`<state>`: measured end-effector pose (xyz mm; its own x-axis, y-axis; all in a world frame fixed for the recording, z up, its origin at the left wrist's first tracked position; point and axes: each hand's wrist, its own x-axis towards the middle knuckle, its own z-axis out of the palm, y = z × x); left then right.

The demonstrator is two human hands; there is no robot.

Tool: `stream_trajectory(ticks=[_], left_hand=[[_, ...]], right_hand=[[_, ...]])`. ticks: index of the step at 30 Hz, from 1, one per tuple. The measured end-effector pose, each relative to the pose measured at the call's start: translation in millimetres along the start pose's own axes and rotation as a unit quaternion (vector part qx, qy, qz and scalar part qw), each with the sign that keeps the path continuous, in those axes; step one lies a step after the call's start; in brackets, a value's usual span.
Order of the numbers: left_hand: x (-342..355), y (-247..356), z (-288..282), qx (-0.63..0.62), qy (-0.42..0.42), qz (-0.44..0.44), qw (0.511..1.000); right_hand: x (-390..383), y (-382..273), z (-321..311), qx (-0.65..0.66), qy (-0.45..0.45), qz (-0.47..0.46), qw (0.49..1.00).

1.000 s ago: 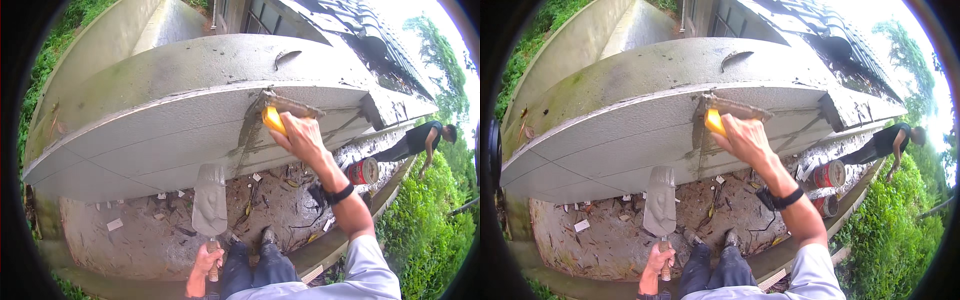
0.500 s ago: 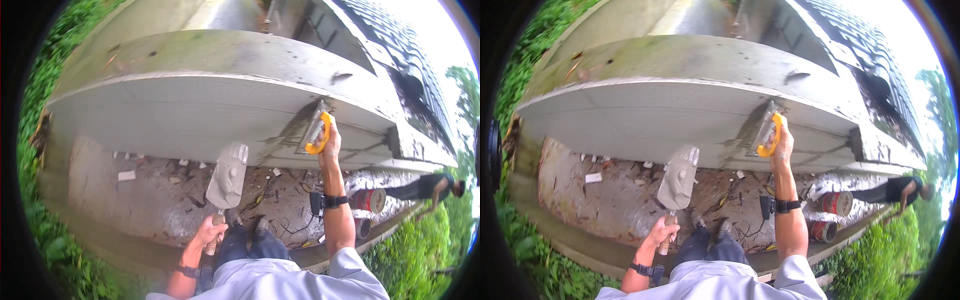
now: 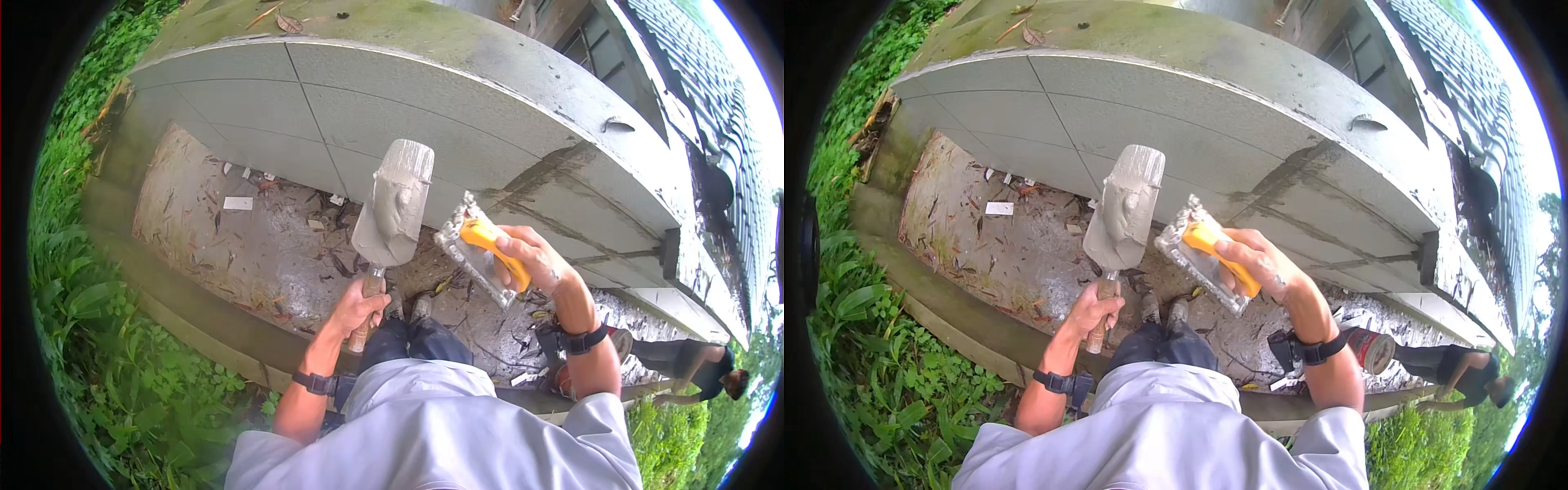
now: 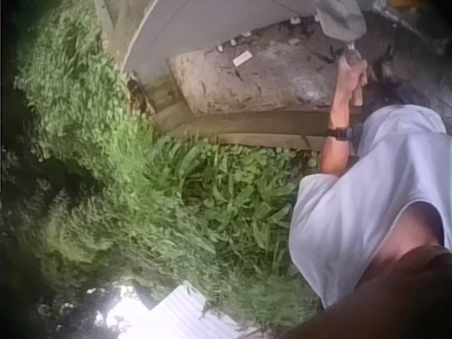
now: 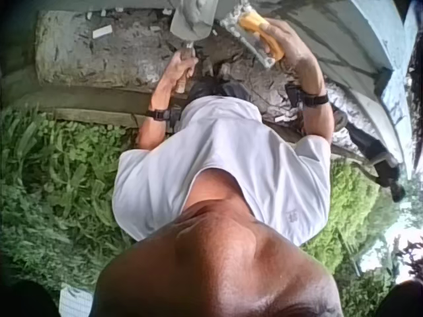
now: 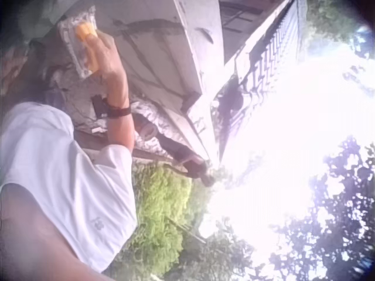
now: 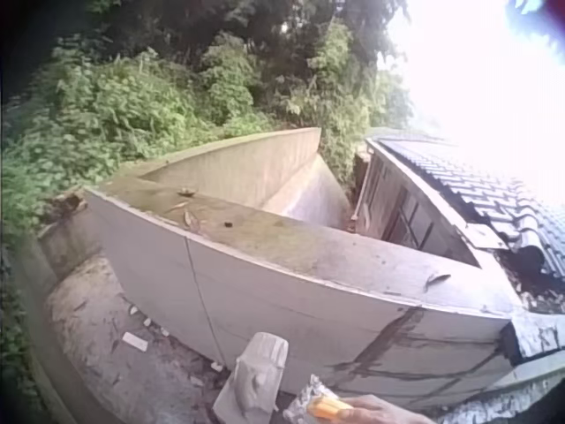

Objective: Applying mortar to an exterior wall and smoothing it with a trowel and float.

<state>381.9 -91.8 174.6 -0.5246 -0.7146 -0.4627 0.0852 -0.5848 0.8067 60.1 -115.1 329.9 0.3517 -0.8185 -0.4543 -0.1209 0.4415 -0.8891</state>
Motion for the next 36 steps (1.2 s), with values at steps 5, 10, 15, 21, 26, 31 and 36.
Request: stream_trajectory(ticks=[5,10,15,21,26,31,36], left_hand=[[12.2,-1.5,32.7,0.028,0.01,0.031,0.999],[34.7,-13.1,66.8,0.037,0.077,0.079,0.993],[54.5,-6.2,72.5,0.026,0.097,0.079,0.992],[56.7,25.6,48.7,0.012,0.104,0.102,0.989],[33.1,38.8,16.1,0.02,0.138,0.021,0.99],[18.6,42.9,-24.1,0.026,0.177,-0.027,0.983],[15.8,59.9,-51.3,0.023,0.163,-0.038,0.986]], right_hand=[[-4.0,-38.2,8.9,-0.15,-0.014,0.057,0.987],[9.2,-23.7,4.7,-0.152,0.015,0.095,0.984],[0.2,-7.3,-25.1,-0.174,-0.01,0.091,0.98],[21.6,106.5,-74.5,-0.009,0.304,-0.145,0.942],[102.8,160.6,-111.7,0.062,0.53,-0.14,0.834],[165.7,166.6,-102.9,0.101,0.612,-0.123,0.775],[181.1,182.7,-77.7,0.058,0.62,-0.05,0.781]])
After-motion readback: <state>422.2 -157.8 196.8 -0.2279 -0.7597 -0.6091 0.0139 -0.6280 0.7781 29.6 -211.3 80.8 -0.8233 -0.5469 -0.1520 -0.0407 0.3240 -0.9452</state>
